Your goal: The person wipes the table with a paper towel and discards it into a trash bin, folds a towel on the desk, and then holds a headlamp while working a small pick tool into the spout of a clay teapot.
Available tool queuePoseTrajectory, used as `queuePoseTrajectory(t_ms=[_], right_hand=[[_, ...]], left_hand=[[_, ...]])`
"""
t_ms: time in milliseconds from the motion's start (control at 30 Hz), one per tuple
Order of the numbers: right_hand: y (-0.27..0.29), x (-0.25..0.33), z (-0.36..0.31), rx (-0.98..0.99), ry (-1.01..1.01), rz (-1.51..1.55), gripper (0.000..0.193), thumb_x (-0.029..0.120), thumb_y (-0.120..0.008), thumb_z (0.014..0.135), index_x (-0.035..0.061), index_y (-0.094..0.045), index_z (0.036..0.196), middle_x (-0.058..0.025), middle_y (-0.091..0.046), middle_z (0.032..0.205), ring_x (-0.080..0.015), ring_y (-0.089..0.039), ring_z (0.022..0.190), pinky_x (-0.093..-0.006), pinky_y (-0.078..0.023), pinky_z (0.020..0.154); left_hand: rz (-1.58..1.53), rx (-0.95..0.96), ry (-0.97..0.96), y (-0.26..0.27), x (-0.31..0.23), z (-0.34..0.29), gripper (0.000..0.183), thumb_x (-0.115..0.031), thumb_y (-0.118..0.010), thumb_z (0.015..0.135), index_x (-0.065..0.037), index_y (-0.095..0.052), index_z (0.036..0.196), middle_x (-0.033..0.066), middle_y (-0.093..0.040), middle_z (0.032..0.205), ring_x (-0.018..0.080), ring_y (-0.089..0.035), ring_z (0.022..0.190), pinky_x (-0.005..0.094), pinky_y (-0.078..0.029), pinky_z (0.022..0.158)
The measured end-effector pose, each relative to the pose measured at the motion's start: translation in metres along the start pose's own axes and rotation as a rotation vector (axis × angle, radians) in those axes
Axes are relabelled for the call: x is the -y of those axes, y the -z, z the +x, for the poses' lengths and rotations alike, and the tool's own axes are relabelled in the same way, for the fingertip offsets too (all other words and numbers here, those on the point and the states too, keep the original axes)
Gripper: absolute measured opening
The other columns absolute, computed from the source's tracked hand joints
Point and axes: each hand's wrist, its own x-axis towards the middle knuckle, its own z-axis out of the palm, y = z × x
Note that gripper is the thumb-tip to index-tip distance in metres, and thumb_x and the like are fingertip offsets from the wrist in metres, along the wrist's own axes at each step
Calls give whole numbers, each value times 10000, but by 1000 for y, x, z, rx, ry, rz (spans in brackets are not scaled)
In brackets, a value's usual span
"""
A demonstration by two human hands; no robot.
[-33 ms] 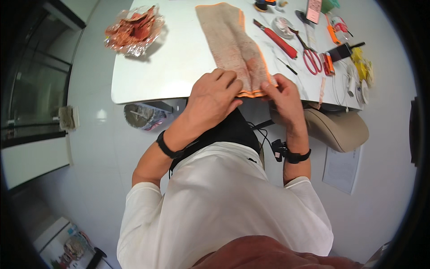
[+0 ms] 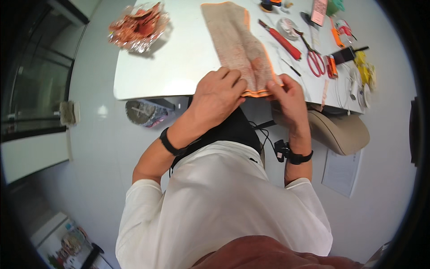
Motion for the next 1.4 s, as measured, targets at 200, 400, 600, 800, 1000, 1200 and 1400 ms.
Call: queuePoseTrajectory(t_ms=[200,400,600,800,1000,1200,1400], right_hand=[[4,-12,3,-87,-49,117,332,326,-715,966,19,-641,1068,-27,-673,945,-92,-641,793,-247,-550,709],[0,4,16,-109,-4,-147,360,321,-698,975,-1,-637,1125,-35,-684,966,-108,-665,824,-249,-537,694],[0,48,86,-69,401,-887,424,352,-662,931,-53,-680,1057,-218,-731,948,-324,-724,856,-404,-560,769],[-18,66,167,-76,364,-1226,489,402,-584,982,10,-612,1274,-253,-709,1106,-411,-688,1009,-454,-533,899],[-25,46,215,-10,393,-1188,585,429,-692,872,22,-632,1289,-231,-714,1137,-369,-706,1027,-436,-549,909],[-52,75,165,-126,484,-1339,210,108,-571,890,-52,-654,998,-280,-653,1150,-412,-633,1067,-526,-537,813],[-86,46,192,38,740,-1226,449,366,-554,996,19,-630,1272,-225,-682,1183,-411,-670,1052,-493,-520,938]], left_hand=[[79,-65,-80,-10,17,-16,224,-119,-765,716,-97,-593,858,34,-587,926,228,-590,847,355,-507,679],[102,-92,-71,19,27,-31,214,-74,-744,685,-92,-584,826,28,-587,872,221,-591,774,350,-508,632],[156,-24,-24,34,25,-40,246,-39,-750,677,-91,-622,882,14,-632,924,213,-616,808,342,-520,660],[184,6,-10,41,20,-36,256,-26,-749,687,-89,-642,911,8,-652,969,208,-629,838,340,-526,686],[172,22,-15,43,25,-39,251,-16,-741,695,-84,-653,921,16,-661,988,209,-639,862,341,-530,694],[176,-23,-16,33,23,-41,206,-35,-720,716,-75,-639,900,24,-644,941,207,-619,817,329,-515,653],[116,-95,-56,28,28,-48,145,-69,-680,750,-71,-617,881,32,-602,873,208,-590,757,326,-491,610]])
